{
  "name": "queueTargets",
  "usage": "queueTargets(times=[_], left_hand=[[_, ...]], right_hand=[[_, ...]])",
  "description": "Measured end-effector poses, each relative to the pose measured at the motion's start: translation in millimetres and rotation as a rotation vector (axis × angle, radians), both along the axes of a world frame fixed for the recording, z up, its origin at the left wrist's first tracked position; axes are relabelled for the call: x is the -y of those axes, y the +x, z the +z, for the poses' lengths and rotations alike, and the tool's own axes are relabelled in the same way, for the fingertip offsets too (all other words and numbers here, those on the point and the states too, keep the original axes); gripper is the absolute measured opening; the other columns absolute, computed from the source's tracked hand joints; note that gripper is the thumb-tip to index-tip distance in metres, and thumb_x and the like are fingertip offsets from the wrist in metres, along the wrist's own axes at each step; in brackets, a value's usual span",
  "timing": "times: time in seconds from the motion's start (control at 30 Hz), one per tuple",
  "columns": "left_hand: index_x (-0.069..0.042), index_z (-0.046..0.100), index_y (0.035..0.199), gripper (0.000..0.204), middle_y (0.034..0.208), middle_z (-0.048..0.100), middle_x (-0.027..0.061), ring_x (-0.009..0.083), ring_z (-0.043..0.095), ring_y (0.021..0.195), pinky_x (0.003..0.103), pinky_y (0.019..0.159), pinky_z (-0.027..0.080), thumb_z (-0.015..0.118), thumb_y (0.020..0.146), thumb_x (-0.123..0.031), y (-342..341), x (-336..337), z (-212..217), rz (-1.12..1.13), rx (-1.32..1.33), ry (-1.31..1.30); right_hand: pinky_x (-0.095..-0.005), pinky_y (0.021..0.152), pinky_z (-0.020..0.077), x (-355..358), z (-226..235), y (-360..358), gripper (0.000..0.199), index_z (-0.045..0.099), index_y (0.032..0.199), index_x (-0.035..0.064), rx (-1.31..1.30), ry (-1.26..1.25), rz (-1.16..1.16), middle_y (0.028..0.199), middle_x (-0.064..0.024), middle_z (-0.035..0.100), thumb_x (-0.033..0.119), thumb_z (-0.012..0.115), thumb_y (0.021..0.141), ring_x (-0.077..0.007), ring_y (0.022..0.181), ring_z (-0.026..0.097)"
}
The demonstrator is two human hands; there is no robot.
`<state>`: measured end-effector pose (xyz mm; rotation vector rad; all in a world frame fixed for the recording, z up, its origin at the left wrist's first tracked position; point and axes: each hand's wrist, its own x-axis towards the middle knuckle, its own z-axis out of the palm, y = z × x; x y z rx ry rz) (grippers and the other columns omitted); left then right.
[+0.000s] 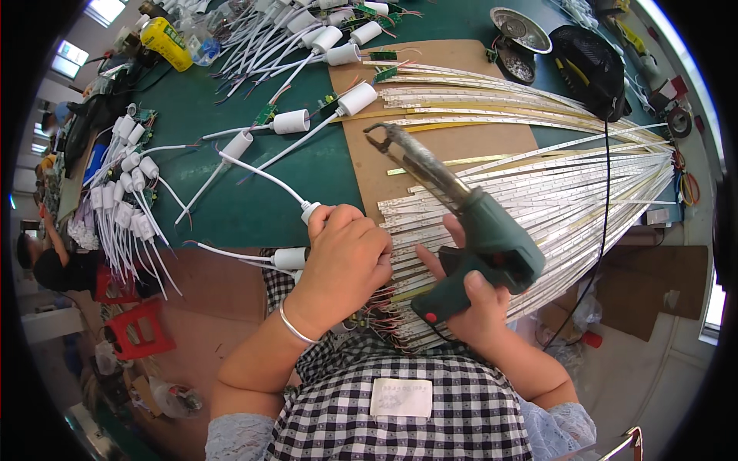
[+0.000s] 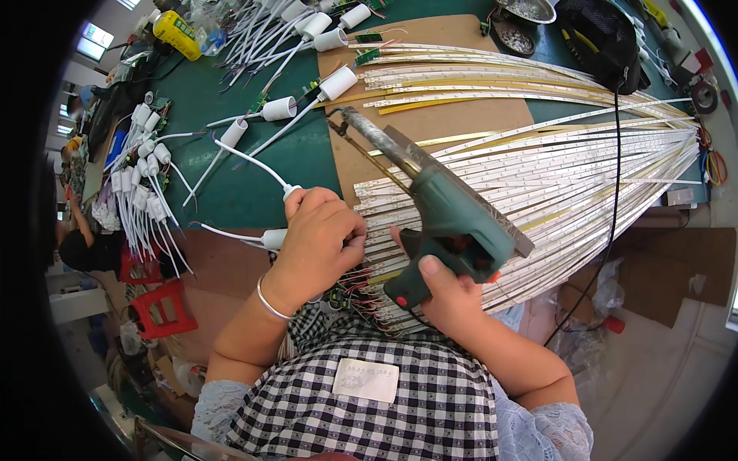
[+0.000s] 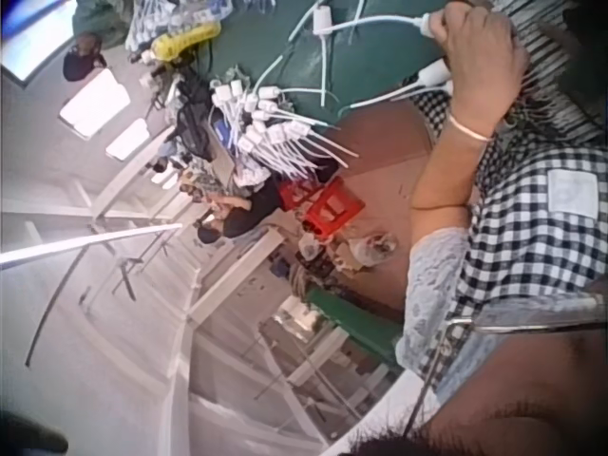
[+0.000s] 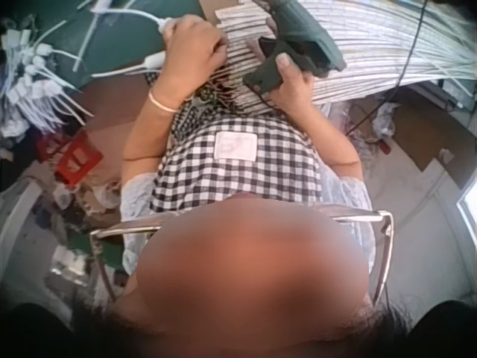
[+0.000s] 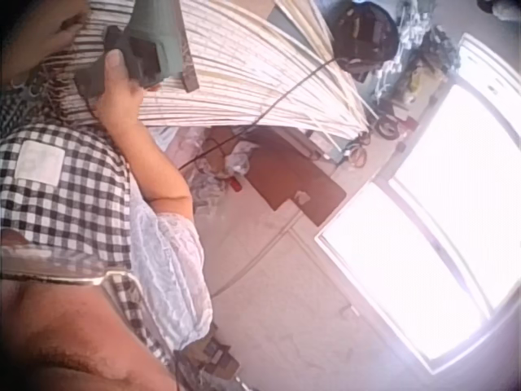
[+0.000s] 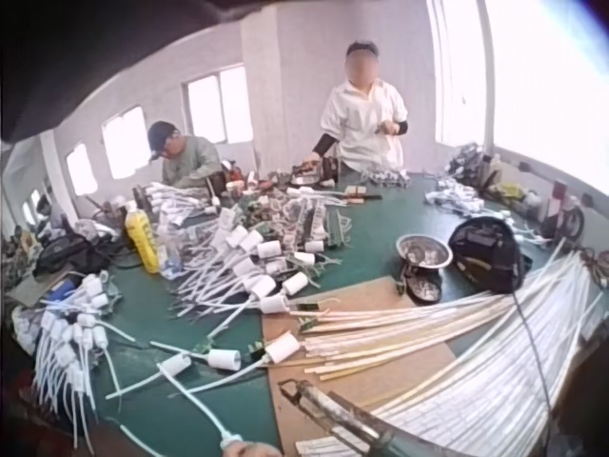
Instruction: The person uses a soldering iron to attach wires to small green circuit boards. They pick up a board, apply heat to the connection points, and place the finished unit on the table. The person repeats this process for multiple units throughout the clip.
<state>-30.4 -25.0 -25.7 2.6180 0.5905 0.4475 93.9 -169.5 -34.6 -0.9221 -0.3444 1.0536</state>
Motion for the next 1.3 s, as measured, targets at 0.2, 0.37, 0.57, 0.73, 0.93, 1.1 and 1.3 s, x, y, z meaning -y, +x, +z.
queueTargets(times=[0.2, 0.37, 0.57, 0.73, 0.93, 1.1, 1.3], left_hand=[[-0.012, 0.055, 0.067, 0.015, 0.069, 0.053, -0.0006, 0.0212, 0.050, 0.083, 0.039, 0.084, 0.031, 0.066, 0.062, -0.004, -2, 0, -10, 0.022, 0.084, 0.015], [-0.011, 0.055, 0.066, 0.015, 0.069, 0.054, 0.0013, 0.0225, 0.050, 0.081, 0.038, 0.084, 0.034, 0.066, 0.062, -0.003, 1, -1, -11, 0.000, 0.103, 0.018], [-0.010, 0.055, 0.066, 0.016, 0.068, 0.054, 0.0024, 0.0236, 0.050, 0.080, 0.037, 0.081, 0.037, 0.067, 0.060, -0.003, 1, -3, -12, -0.019, 0.121, 0.020], [-0.010, 0.055, 0.065, 0.015, 0.068, 0.054, 0.0025, 0.0236, 0.050, 0.079, 0.037, 0.081, 0.037, 0.067, 0.060, -0.003, 0, -3, -11, -0.011, 0.115, 0.018], [-0.010, 0.055, 0.066, 0.015, 0.068, 0.054, 0.0024, 0.0234, 0.050, 0.079, 0.037, 0.081, 0.037, 0.067, 0.060, -0.002, 0, -3, -12, -0.014, 0.126, 0.023], [-0.010, 0.055, 0.065, 0.015, 0.067, 0.054, 0.0024, 0.0234, 0.050, 0.079, 0.037, 0.081, 0.037, 0.067, 0.059, -0.002, 1, -3, -12, -0.014, 0.126, 0.024], [-0.010, 0.055, 0.065, 0.015, 0.067, 0.054, 0.0025, 0.0234, 0.050, 0.079, 0.036, 0.081, 0.037, 0.067, 0.059, -0.002, 1, -3, -12, -0.015, 0.129, 0.014]], right_hand=[[-0.0362, 0.062, 0.0551, 65, 17, 31, 0.073, 0.036, 0.130, -0.0012, 0.262, -0.177, 0.111, 0.099, -0.0134, 0.059, 0.042, 0.069, 0.080, -0.0221, 0.067, 0.064], [-0.0275, 0.064, 0.0494, 101, 12, 40, 0.043, 0.049, 0.116, -0.0010, 0.801, -0.247, 0.271, 0.079, -0.0070, 0.064, 0.027, 0.060, 0.085, -0.0164, 0.072, 0.064], [-0.0282, 0.065, 0.0475, 104, 2, 31, 0.043, 0.043, 0.117, -0.0036, 1.074, -0.255, 0.302, 0.083, -0.0082, 0.062, 0.012, 0.061, 0.082, -0.0159, 0.072, 0.062], [-0.0288, 0.062, 0.0486, 99, 5, 32, 0.045, 0.036, 0.120, -0.0047, 1.151, -0.217, 0.324, 0.082, -0.0097, 0.060, 0.011, 0.058, 0.085, -0.0151, 0.070, 0.062], [-0.0295, 0.065, 0.0509, 104, 2, 32, 0.045, 0.035, 0.119, -0.0057, 1.054, -0.234, 0.358, 0.089, -0.0127, 0.059, 0.007, 0.058, 0.084, -0.0165, 0.071, 0.063], [-0.0290, 0.064, 0.0508, 102, 2, 30, 0.044, 0.037, 0.118, -0.0065, 1.045, -0.240, 0.347, 0.087, -0.0117, 0.060, 0.008, 0.058, 0.083, -0.0162, 0.068, 0.063], [-0.0280, 0.062, 0.0503, 105, -2, 28, 0.038, 0.043, 0.114, -0.0067, 1.019, -0.274, 0.301, 0.080, -0.0100, 0.060, 0.009, 0.057, 0.082, -0.0161, 0.068, 0.063]])
